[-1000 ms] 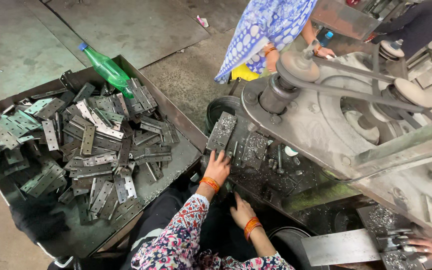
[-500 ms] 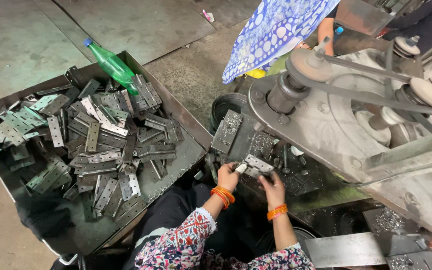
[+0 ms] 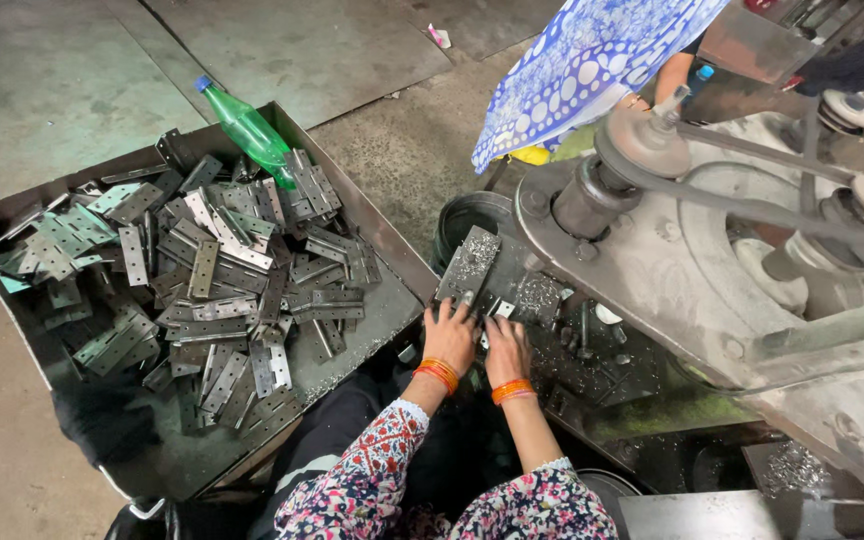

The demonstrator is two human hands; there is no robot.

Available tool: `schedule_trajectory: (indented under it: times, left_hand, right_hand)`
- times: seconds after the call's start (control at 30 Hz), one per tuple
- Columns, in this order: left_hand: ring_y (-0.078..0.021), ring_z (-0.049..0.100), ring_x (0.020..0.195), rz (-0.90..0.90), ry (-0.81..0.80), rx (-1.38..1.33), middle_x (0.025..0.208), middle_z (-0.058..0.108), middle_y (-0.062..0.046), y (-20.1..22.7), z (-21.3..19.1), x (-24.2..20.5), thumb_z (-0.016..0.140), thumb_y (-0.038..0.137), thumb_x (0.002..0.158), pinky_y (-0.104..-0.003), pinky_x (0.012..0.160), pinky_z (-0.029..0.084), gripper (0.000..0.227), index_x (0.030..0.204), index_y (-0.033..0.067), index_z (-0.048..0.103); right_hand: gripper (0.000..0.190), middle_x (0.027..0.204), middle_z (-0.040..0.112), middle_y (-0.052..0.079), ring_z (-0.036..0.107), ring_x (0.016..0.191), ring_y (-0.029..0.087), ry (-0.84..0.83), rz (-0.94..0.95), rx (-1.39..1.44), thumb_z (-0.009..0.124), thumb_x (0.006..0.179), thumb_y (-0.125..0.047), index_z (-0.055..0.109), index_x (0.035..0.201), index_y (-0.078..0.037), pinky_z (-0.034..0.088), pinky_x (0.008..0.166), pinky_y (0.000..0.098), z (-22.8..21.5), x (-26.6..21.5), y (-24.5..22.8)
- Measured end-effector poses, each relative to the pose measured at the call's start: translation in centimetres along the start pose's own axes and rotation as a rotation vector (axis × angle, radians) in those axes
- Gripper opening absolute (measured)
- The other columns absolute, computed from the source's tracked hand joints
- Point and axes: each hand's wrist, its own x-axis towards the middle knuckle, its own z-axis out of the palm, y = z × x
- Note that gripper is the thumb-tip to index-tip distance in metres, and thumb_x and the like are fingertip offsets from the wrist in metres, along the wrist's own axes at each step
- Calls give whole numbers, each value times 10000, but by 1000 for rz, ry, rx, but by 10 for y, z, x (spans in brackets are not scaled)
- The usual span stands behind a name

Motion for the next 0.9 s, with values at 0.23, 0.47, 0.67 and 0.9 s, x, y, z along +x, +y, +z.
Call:
schedule_trajectory:
  times: [0.23, 0.47, 0.67, 0.9]
  left_hand:
    - [-373, 328, 1443, 113, -186, 162, 1437, 560, -46, 9, 32, -2, 550, 248, 930, -754, 1137, 196, 363, 1198, 95, 742]
    - [-402, 269, 1472, 64, -291, 229, 1448, 555, -52, 16, 49, 36, 511, 255, 972, -753, 1100, 200, 343, 1182, 141, 758]
    - [-384, 276, 1473, 62, -333, 243, 1409, 580, -55, 20, 51, 50, 492, 276, 1009, -754, 1126, 201, 353, 1201, 139, 755]
    - [-370, 334, 1439, 98, -141, 219, 1413, 583, -58, 13, 60, 29, 533, 235, 959, -731, 1126, 238, 316, 1141, 121, 764]
  right_hand:
    - [719, 1453, 574, 111, 489, 1305, 377, -70, 2, 83, 663, 749, 24, 529, 1446, -90, 394, 1104, 483, -26, -25, -2]
    - [698, 1352, 611, 213, 585, 1233, 409, -370, 141, 186, 746, 843, -220, 438, 1450, -66, 493, 1044, 485, -25, -98, 2]
    - [873, 1307, 645, 167, 679, 1070, 411, -501, 428, 184, 715, 848, -295, 244, 1583, -263, 579, 867, 523, 21, -159, -15]
    - [845, 1308, 659, 158, 704, 1004, 417, -427, 442, 218, 686, 865, -304, 250, 1589, -300, 596, 804, 528, 51, -175, -12]
